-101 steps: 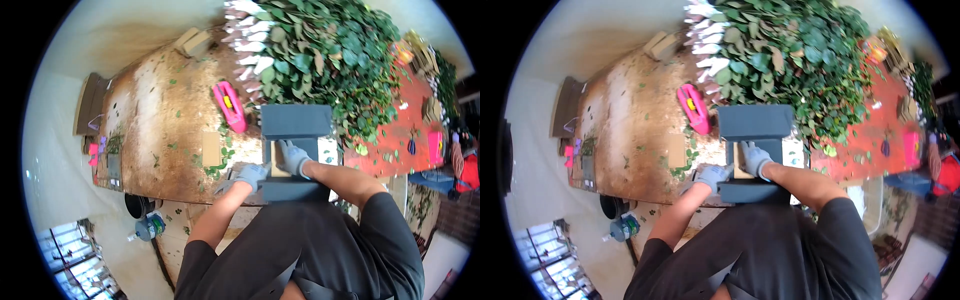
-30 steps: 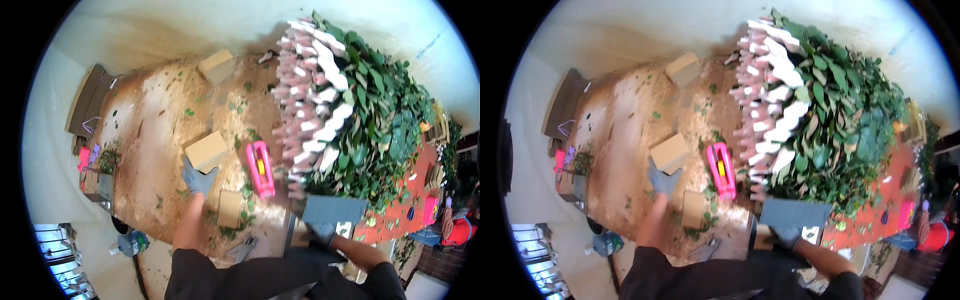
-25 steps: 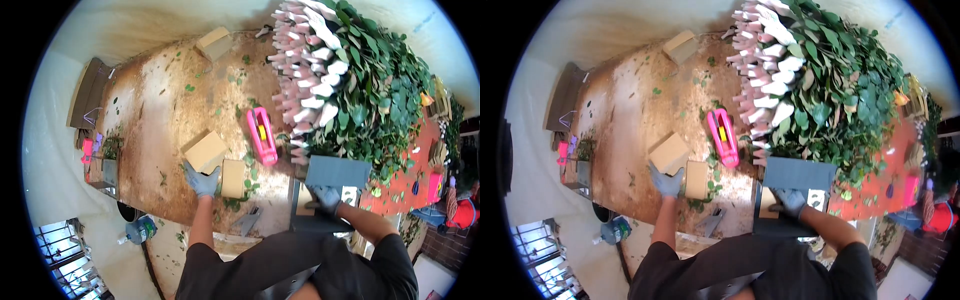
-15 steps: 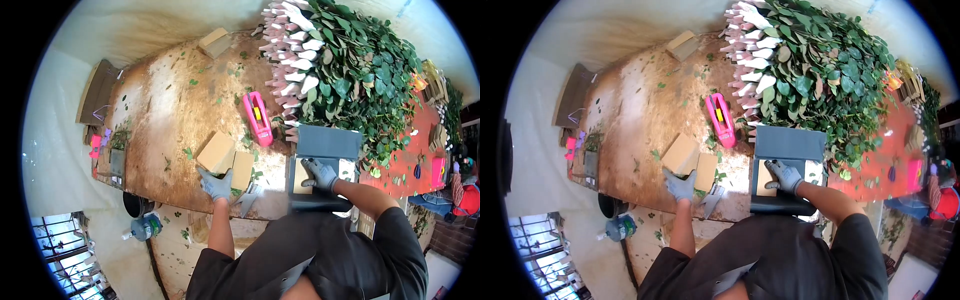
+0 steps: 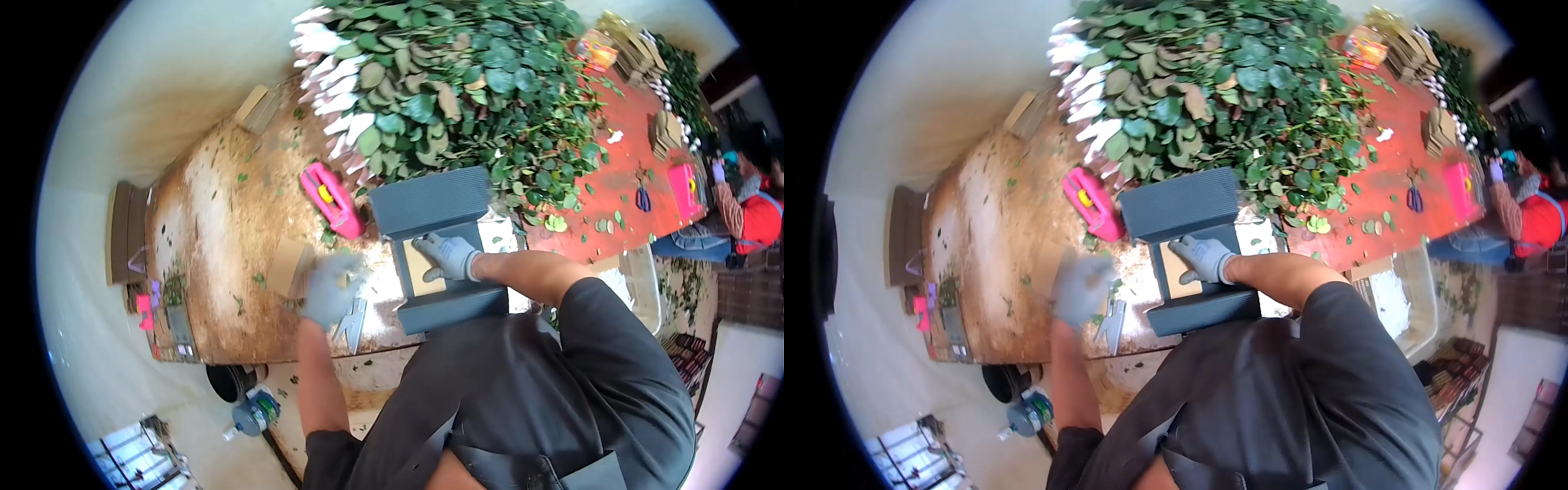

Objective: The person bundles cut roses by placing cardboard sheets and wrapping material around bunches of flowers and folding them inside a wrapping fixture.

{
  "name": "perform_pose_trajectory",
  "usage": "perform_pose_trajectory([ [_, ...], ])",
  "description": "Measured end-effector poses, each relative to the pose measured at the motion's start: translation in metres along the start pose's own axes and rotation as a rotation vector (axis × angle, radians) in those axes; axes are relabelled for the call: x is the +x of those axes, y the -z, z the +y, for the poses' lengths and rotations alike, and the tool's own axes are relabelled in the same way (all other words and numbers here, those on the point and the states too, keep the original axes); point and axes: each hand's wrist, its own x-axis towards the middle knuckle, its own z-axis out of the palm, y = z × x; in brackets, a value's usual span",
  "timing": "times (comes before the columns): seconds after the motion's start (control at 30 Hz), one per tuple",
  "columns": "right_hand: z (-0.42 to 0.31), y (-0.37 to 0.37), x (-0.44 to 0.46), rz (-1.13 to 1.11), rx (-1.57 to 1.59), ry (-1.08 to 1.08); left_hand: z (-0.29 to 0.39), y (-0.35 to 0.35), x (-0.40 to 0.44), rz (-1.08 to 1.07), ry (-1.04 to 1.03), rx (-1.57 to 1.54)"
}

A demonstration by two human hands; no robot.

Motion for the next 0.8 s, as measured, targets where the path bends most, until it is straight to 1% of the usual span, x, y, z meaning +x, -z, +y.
perform_pose_trajectory([
  [0.03, 0.000, 0.000, 0.000, 0.008, -0.005, 0.008, 0.018, -0.026, 0.002, -0.167, -0.098, -0.033],
  [0.1, -0.005, 0.006, -0.003, 0.000, 0.021, -0.026, 0.064, -0.063, 0.007, -0.532, -0.195, 0.112],
  [0.17, -0.001, 0.002, -0.004, 0.021, 0.043, 0.000, 0.063, -0.111, -0.002, -0.496, -0.436, 0.525],
  [0.2, 0.002, 0.001, -0.005, 0.042, 0.046, 0.032, 0.073, -0.115, 0.006, -0.682, -0.298, 0.719],
  [0.23, 0.003, -0.001, -0.004, 0.027, 0.063, 0.026, 0.077, -0.115, 0.011, -0.685, -0.317, 0.727],
  [0.3, 0.000, 0.002, -0.004, 0.005, 0.064, 0.001, 0.073, -0.108, 0.015, -0.729, -0.282, 0.607],
  [0.33, 0.000, 0.002, -0.002, -0.028, 0.064, -0.009, 0.069, -0.099, 0.020, -0.728, -0.357, 0.502],
  [0.37, -0.004, 0.012, -0.004, -0.069, 0.075, -0.010, 0.056, -0.093, 0.028, -0.735, -0.372, 0.513],
  [0.43, 0.001, 0.010, -0.004, -0.073, 0.071, 0.016, 0.029, -0.096, 0.049, -0.884, 0.139, -0.124],
  [0.47, 0.006, 0.005, -0.001, -0.063, 0.075, 0.035, 0.034, -0.098, 0.056, -0.879, 0.198, 0.062],
  [0.5, 0.009, 0.002, 0.003, -0.050, 0.080, 0.019, 0.028, -0.104, 0.059, -0.894, 0.186, 0.072],
  [0.53, 0.012, -0.002, 0.006, -0.059, 0.080, 0.034, 0.014, -0.113, 0.056, -0.837, 0.063, 0.308],
  [0.57, 0.013, -0.005, 0.007, -0.074, 0.081, 0.052, 0.014, -0.119, 0.055, -0.767, -0.059, 0.534],
  [0.6, 0.012, -0.009, 0.008, -0.037, 0.069, 0.039, 0.012, -0.121, 0.057, -0.780, -0.022, 0.514],
  [0.63, 0.013, -0.011, 0.011, -0.035, 0.071, 0.030, 0.011, -0.124, 0.058, -0.786, -0.029, 0.514],
  [0.7, -0.015, 0.022, 0.004, -0.267, 0.001, 0.115, 0.008, -0.126, 0.054, -0.824, 0.024, 0.655],
  [0.73, -0.034, 0.057, -0.022, -0.021, 0.006, 0.382, 0.007, -0.127, 0.054, -0.818, 0.025, 0.654],
  [0.77, -0.034, 0.057, -0.024, 0.339, 0.138, 0.603, 0.006, -0.127, 0.055, -0.836, 0.028, 0.671],
  [0.8, -0.045, 0.092, -0.033, 0.335, 0.170, 0.540, 0.006, -0.127, 0.055, -0.849, 0.034, 0.689],
])
